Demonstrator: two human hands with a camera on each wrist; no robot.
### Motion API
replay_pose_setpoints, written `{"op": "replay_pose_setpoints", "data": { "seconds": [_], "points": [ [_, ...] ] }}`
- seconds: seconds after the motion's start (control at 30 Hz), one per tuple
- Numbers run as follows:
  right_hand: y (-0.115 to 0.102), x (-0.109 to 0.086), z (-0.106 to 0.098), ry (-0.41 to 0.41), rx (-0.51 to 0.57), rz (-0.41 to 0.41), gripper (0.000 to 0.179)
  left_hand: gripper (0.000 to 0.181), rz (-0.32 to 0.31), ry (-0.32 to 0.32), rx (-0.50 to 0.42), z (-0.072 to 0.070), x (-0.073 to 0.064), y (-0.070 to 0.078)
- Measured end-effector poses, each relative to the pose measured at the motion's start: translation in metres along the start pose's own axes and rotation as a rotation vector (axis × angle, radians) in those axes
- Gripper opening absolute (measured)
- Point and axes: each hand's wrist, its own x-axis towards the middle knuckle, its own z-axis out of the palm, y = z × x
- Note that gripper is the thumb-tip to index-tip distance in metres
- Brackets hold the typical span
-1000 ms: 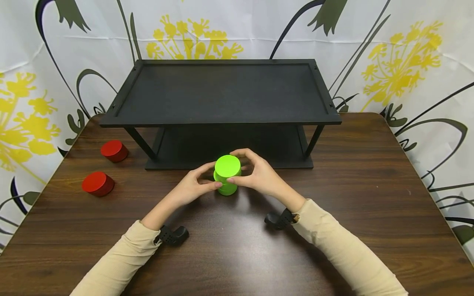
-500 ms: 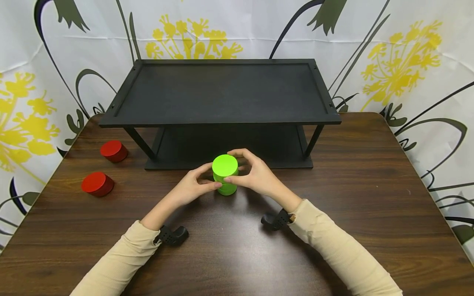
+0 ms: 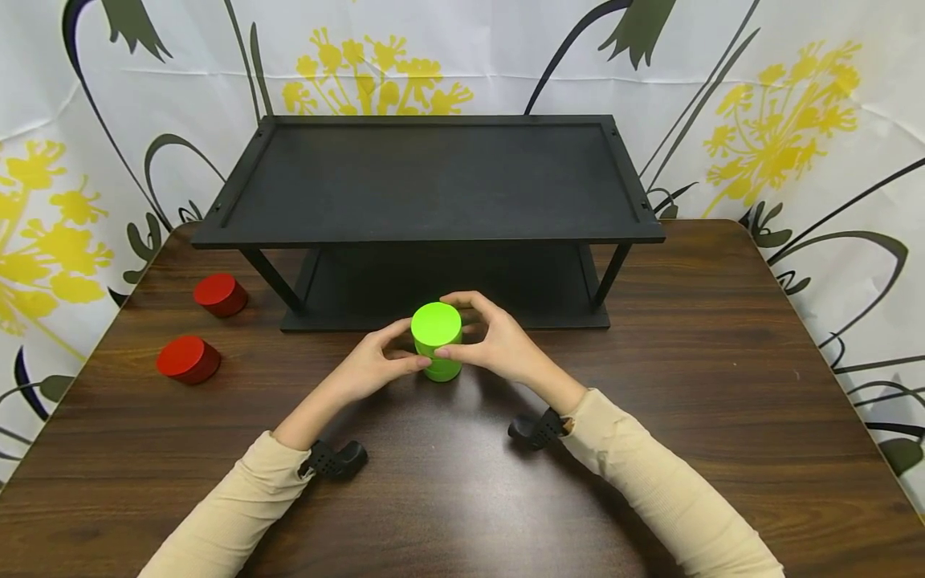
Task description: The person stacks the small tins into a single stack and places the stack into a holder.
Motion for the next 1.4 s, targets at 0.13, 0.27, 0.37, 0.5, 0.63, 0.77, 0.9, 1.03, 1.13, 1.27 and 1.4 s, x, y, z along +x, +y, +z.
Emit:
{"op": "replay_pose_setpoints", "data": {
  "seconds": [0.13, 0.27, 0.37, 0.5, 0.63, 0.77, 0.9, 1.03, 1.13, 1.27, 1.4],
  "points": [
    [0.003, -0.001, 0.000, -0.008, -0.008, -0.022, 0.064, 0.069, -0.004, -0.009, -0.003, 0.000, 0.000, 0.000],
    [0.005, -0.001, 0.001, -0.009, -0.020, -0.032, 0.064, 0.069, -0.007, -0.014, 0.001, 0.000, 0.001, 0.000],
    [0.005, -0.001, 0.001, -0.006, -0.021, -0.032, 0.064, 0.068, -0.004, -0.011, 0.003, 0.000, 0.001, 0.000],
    [0.005, 0.000, 0.001, -0.009, -0.020, -0.031, 0.064, 0.067, 0.006, -0.012, -0.008, -0.001, 0.001, 0.002],
    [0.005, 0.000, 0.000, -0.007, -0.019, -0.028, 0.064, 0.067, 0.020, -0.012, -0.009, -0.003, 0.001, 0.002],
    [0.006, 0.001, 0.000, -0.003, -0.022, -0.024, 0.064, 0.067, 0.040, -0.006, -0.003, -0.006, 0.001, 0.002],
    [0.006, 0.001, 0.000, -0.002, -0.020, -0.023, 0.063, 0.067, 0.047, -0.010, 0.017, -0.012, 0.000, 0.003],
    [0.006, 0.001, 0.000, -0.004, -0.022, -0.020, 0.063, 0.067, 0.054, -0.004, 0.047, -0.020, -0.004, 0.004],
    [0.006, 0.001, 0.000, -0.004, -0.024, -0.016, 0.063, 0.066, 0.052, 0.008, 0.068, -0.027, -0.007, 0.005],
    [0.006, 0.001, 0.001, 0.002, -0.022, -0.013, 0.063, 0.065, 0.051, 0.029, 0.105, -0.039, -0.013, 0.006],
    [0.005, 0.001, 0.001, 0.003, -0.020, -0.017, 0.063, 0.062, 0.050, 0.057, 0.131, -0.054, -0.020, 0.007]
  ]
}}
